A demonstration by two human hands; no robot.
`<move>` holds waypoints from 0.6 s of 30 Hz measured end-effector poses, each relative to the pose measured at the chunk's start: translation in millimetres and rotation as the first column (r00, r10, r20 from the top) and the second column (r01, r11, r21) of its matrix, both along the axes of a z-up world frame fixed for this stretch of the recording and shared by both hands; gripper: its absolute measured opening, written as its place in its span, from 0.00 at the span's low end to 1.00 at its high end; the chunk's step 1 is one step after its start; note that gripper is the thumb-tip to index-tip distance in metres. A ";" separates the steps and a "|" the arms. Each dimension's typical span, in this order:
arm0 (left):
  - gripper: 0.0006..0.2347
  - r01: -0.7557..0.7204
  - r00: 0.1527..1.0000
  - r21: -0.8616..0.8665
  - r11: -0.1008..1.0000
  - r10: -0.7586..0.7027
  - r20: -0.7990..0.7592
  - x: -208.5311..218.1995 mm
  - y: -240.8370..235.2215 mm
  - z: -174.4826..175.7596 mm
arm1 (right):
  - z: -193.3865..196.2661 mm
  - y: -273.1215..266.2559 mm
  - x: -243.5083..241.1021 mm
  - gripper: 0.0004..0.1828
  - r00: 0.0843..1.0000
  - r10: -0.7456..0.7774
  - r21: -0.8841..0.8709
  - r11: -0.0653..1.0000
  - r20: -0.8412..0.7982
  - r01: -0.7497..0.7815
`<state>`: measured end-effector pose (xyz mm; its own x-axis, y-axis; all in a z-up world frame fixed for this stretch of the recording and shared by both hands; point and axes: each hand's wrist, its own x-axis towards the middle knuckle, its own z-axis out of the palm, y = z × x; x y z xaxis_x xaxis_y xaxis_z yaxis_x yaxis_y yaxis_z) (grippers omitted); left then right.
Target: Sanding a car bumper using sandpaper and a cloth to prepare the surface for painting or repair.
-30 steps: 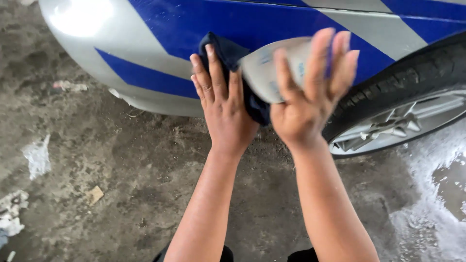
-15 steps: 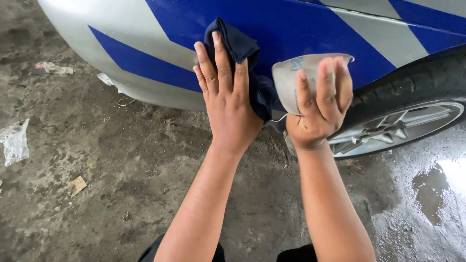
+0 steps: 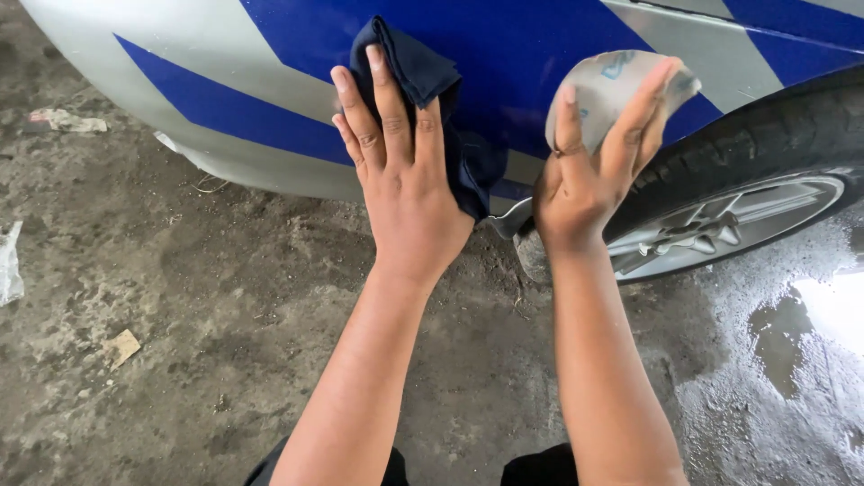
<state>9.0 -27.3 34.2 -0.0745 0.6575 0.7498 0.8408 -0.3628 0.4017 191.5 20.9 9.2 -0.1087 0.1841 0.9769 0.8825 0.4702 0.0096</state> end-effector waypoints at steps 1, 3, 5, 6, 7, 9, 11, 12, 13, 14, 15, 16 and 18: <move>0.28 0.007 1.000 -0.001 1.000 -0.007 0.002 0.5 0.2 -0.7 | -5.6 5.3 0.8 0.20 1.000 -0.007 -0.001 1.000 0.002 0.007; 0.25 -0.023 1.000 -0.024 0.999 0.023 -0.016 1.6 0.8 -1.6 | -16.3 16.2 2.9 0.31 0.999 -0.012 -0.041 0.999 0.031 0.014; 0.25 -0.020 1.000 -0.014 1.000 0.020 -0.011 2.8 2.0 -3.1 | -10.7 9.8 -5.9 0.29 1.000 -0.007 -0.053 0.999 0.023 0.008; 0.25 -0.025 1.000 -0.004 1.000 0.025 -0.007 3.0 2.3 -3.8 | -8.1 6.6 -10.8 0.26 1.000 0.005 -0.065 0.998 0.013 -0.004; 0.25 -0.019 1.000 -0.005 1.000 0.019 -0.012 3.0 2.6 -3.9 | -10.8 9.0 -3.1 0.26 1.000 0.000 -0.066 0.998 0.009 0.001; 0.25 -0.028 0.999 -0.017 0.999 0.028 -0.022 2.5 2.7 -4.2 | -16.2 13.5 11.7 0.26 1.000 -0.015 -0.031 0.999 0.021 0.015; 0.24 -0.018 1.000 -0.003 1.000 0.018 -0.025 2.3 1.8 -4.1 | -19.3 14.5 17.5 0.24 0.994 -0.060 0.008 0.998 -0.089 0.061; 0.24 -0.011 1.000 0.012 1.000 0.012 -0.026 2.0 1.6 -3.9 | -20.2 15.6 20.2 0.23 0.976 -0.096 0.043 0.993 -0.196 0.106; 0.24 -0.012 1.000 0.011 1.000 0.013 -0.026 1.8 2.6 -7.0 | -22.2 19.5 18.5 0.23 0.976 -0.095 0.042 0.994 -0.196 0.105; 0.26 -0.023 0.999 -0.002 1.000 0.023 -0.033 1.9 3.6 -10.2 | -24.4 23.4 17.2 0.23 0.982 -0.065 0.012 0.998 -0.176 0.068; 0.29 -0.030 0.999 -0.015 0.999 0.030 -0.043 2.4 4.9 -13.4 | -27.0 26.7 16.6 0.24 0.987 -0.038 -0.019 0.999 -0.158 0.035; 0.29 -0.027 0.999 -0.015 1.000 0.027 -0.045 3.0 2.4 -9.5 | -21.0 22.5 9.7 0.24 0.986 -0.041 -0.019 0.999 -0.160 0.039; 0.26 -0.010 1.000 -0.033 0.999 0.009 -0.017 6.3 -1.8 -1.1 | -9.1 12.5 -1.3 0.24 0.987 0.126 -0.077 0.990 0.097 -0.119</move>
<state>15.3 -29.1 33.1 -0.0687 0.6813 0.7287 0.8507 -0.3415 0.3995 190.2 33.4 0.2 -0.2329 0.2314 0.9446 0.8144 0.5772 0.0594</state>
